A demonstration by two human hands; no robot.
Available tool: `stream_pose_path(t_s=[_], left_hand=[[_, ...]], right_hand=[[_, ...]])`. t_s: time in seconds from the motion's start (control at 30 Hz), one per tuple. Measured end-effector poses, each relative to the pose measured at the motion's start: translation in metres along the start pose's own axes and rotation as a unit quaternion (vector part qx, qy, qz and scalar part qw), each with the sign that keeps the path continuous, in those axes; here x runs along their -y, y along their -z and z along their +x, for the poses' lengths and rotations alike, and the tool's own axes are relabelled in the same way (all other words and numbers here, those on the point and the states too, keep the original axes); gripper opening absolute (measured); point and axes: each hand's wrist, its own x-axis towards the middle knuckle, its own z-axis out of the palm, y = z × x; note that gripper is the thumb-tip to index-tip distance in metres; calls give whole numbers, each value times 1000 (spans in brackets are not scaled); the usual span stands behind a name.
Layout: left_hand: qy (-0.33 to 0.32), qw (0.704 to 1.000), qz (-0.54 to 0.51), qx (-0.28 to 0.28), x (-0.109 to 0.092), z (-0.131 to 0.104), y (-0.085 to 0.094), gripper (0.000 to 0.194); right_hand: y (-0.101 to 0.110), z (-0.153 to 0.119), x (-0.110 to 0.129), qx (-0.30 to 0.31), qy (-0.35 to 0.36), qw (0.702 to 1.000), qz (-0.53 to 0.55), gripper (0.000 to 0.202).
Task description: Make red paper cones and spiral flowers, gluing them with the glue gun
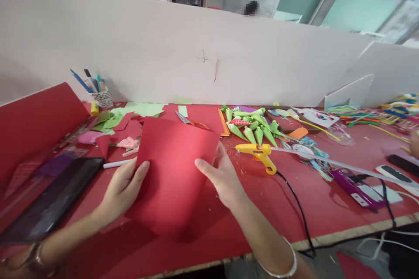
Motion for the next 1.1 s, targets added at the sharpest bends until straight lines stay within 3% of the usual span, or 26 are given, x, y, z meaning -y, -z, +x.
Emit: stream_pose_path(t_s=[0.2,0.47,0.83,1.1], left_hand=[[-21,997,-70,8,2,-8,-4,23],[82,976,-191,57,3,-9,-1,35],[62,974,-197,90,2,-9,1,36],[124,947,-266,129,-1,-8,2,39]], right_hand=[[-2,-7,-6,-17,-85,996,-29,27],[0,-8,-5,-13,-75,996,-44,23],[2,-9,-1,-16,-68,996,-61,20],[1,-11,3,-27,-57,995,-78,21]])
